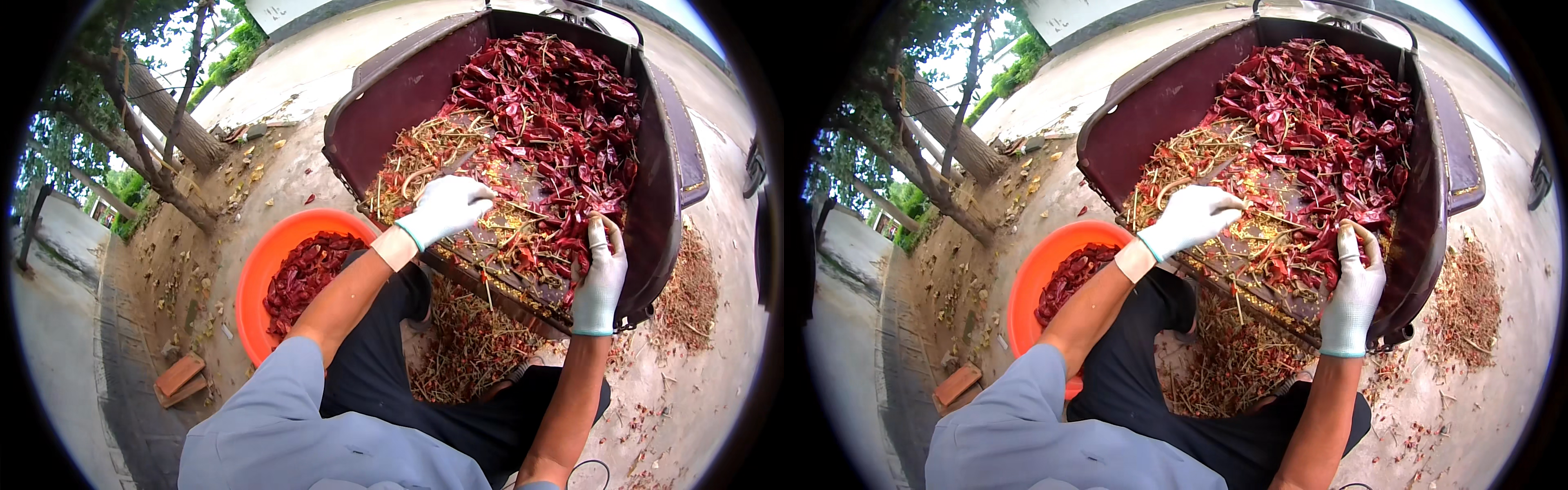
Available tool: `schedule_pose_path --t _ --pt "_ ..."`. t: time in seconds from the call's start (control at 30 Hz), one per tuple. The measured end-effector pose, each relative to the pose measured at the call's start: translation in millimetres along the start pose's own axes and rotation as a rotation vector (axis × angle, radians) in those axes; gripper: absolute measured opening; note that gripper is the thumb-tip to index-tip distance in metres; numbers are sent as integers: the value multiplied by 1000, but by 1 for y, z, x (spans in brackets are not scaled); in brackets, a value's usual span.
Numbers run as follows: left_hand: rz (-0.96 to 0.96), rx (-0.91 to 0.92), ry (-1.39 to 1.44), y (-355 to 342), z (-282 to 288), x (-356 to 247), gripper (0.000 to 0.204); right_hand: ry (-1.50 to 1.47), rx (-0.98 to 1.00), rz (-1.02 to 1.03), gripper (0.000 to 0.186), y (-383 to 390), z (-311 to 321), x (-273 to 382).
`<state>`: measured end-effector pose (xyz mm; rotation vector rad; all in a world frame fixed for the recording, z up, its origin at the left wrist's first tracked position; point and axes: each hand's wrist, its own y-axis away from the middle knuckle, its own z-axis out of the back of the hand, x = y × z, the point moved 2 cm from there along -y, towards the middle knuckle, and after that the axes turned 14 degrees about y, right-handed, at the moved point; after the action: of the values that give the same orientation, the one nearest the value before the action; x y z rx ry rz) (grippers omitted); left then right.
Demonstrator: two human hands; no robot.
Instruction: The person breaks open dried peppers by hand and cuts them using scissors, separating the pepper skins into a plastic tub while the stems and seeds remain in a vehicle.
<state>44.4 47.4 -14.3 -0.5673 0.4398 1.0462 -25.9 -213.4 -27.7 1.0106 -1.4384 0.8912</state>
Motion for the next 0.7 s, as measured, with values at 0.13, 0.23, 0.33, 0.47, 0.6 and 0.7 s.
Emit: schedule_pose_path --t 0.13,0.23,0.33,0.47,0.6,0.7 --pt "-333 141 -108 30 -47 -35 26 -35 4 -94 18 8 -7 13" --pt "-298 159 -123 31 -46 -16 19 -51 54 -125 23 11 -7 15" --pt "-122 116 -557 9 -20 -6 12 -13 26 -29 24 7 -3 12" --pt "118 86 -460 -27 11 3 19 -48 63 -36 23 7 -5 13" --pt "-65 28 -445 -51 -11 24 21 -33 93 -27 22 5 -12 10" --pt "-61 123 -643 -64 -27 30 20 -48 96 -33 21 5 -13 8"
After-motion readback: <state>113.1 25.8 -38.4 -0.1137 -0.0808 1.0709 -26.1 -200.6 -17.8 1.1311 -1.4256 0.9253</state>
